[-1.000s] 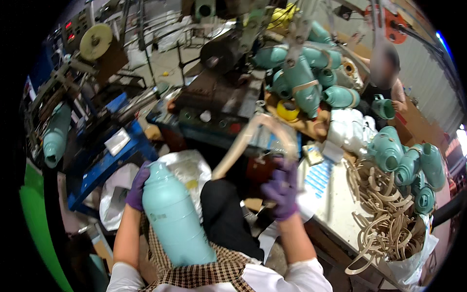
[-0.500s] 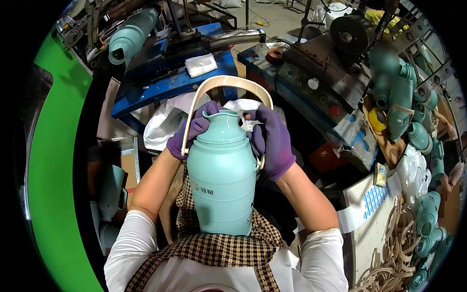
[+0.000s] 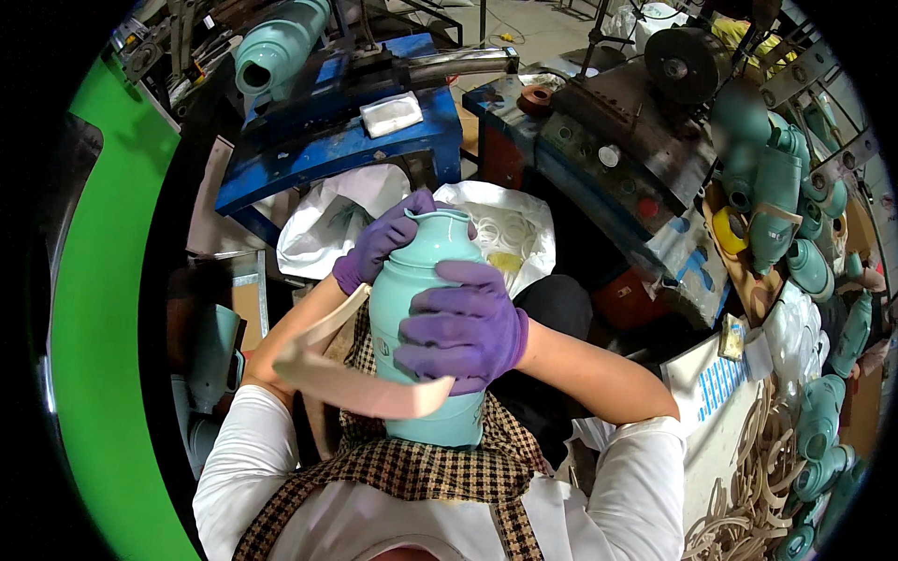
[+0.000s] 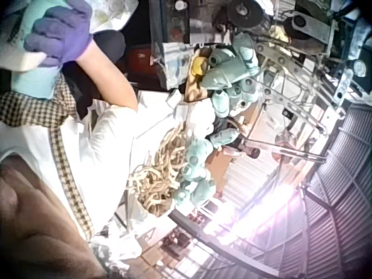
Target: The person assembles light blue plastic garden sprayers by hand. They pick up a sprayer body, insert a white plastic handle into the top opening, and then place the completed unit onto a nearby table. This repetitive process is performed continuously throughout the clip.
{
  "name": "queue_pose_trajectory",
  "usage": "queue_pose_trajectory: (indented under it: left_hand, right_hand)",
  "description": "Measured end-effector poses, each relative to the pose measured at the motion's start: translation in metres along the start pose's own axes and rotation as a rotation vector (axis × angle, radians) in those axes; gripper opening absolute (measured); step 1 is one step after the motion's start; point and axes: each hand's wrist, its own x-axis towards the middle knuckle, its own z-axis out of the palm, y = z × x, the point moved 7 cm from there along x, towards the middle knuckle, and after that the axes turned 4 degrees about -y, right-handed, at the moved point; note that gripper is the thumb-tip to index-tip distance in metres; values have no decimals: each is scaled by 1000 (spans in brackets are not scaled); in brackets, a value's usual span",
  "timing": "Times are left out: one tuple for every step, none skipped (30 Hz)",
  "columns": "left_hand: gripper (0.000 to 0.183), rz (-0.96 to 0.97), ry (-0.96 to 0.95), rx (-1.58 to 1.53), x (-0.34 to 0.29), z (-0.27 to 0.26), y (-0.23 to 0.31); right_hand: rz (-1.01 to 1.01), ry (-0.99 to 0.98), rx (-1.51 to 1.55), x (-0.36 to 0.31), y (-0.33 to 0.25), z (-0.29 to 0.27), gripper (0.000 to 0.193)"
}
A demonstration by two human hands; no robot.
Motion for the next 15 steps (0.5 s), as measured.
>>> queue_pose_trajectory:
  left_hand:
    - [27,-12,-8,-104,2,3,1]
    - [29,14,47,-46,0,12,14]
    - [31,40,103,12,-1,22,27]
    - [41,166,228,87,1,28,41]
    - [53,326,131,-341,4,19,46]
    - [54,276,165,-401,-2,17,34]
    - [56,233,179,-447,2,19,33]
    - [50,230,154,-4,3,36,39]
    - [46,259,150,448,7,51,51]
    - [38,252,62,379,3,45,53]
    - [27,307,57,147,-2,43,52]
    - [19,365,39,-79,-7,41,54]
    - [19,326,56,-4,-9,44,57]
    - [19,287,73,70,-11,45,59]
    - [19,246,91,144,-13,47,62]
  right_hand:
    - [248,72,78,-8,20,-3,22]
    - [486,163,174,-20,40,-5,26]
    - [774,285,370,-37,67,-4,31]
    - [1040,477,569,-60,90,-2,36]
    - [1186,611,825,-66,105,4,42]
    - [1147,665,939,-82,108,12,46]
    - [1082,725,1042,-98,120,17,50]
    - [1049,645,1152,-99,115,22,59]
    - [1001,633,1122,-110,122,24,65]
    - [999,657,1223,-108,117,25,67]
    - [998,681,1325,-104,112,27,70]
    - [992,636,1331,-101,112,30,72]
    - [922,564,1320,-97,112,29,72]
    - [912,624,1415,-102,114,30,73]
    - [901,685,1510,-107,113,32,75]
